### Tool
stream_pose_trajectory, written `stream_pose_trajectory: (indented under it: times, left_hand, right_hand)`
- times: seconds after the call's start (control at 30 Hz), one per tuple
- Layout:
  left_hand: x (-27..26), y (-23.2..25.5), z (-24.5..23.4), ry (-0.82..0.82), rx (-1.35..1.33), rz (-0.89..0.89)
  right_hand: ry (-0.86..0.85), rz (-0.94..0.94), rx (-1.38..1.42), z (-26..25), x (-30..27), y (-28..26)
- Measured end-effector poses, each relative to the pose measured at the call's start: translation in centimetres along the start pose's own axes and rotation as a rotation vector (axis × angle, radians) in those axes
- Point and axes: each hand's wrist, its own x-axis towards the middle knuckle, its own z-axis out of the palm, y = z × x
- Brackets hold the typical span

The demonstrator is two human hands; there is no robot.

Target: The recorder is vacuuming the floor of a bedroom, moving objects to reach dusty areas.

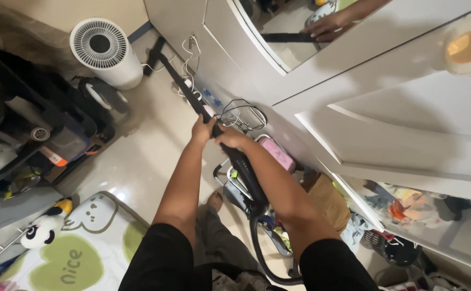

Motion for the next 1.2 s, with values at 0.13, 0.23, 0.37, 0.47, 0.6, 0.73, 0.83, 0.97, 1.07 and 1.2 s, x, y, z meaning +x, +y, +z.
stream_pose_trajectory:
  times: [0.13, 0.23, 0.37, 0.47, 0.6, 0.73, 0.83, 0.97, 1.07, 1.2]
  left_hand:
    - [0.5, 3.5, -1.8, -0.031, -0.088, -0.081]
    - [1.9, 3.2, -1.4, -0.062, -0.138, -0.098]
    - [1.1, 5.4, -0.4, -0.177, -0.419, -0.214]
    - [-0.1, 7.1, 0.5, -0.215, -0.426, -0.266]
    - [-0.9, 4.2, 1.0, -0.220, -0.181, -0.178]
    - [0.5, -0.2, 0.5, -0.209, -0.062, -0.091]
    - [-0.6, 3.2, -1.4, -0.187, -0.224, -0.192]
    - [-0.7, 0.9, -1.6, -0.114, -0.286, -0.221]
    - [-1.6, -2.3, -1.2, -0.094, -0.182, -0.159]
    - [-6.5, -2.0, -2.5, -0.063, -0.025, -0.157]
  right_hand:
    - [0.044, -0.033, -0.025, 0.0, 2.5, -0.8]
    - [0.089, -0.050, -0.109, -0.5, 3.7, -0.9]
    - [0.096, 0.008, -0.107, -2.5, 2.4, -1.4]
    - [0.056, -0.003, -0.046, -4.6, 1.6, 0.3]
    - [0.068, -0.103, -0.084, -4.4, 5.3, 8.0]
    - [0.081, -0.390, -0.075, -1.8, 6.6, 9.6]
    - [0.118, -0.054, -0.069, -0.3, 3.0, 2.4]
    - [0.069, -0.044, -0.041, 2.2, 1.6, 1.0]
    - [0.064, -0.059, -0.009, 4.2, 1.3, 3.6]
    - [0.032, -0.013, 0.129, 7.0, -3.3, 5.0]
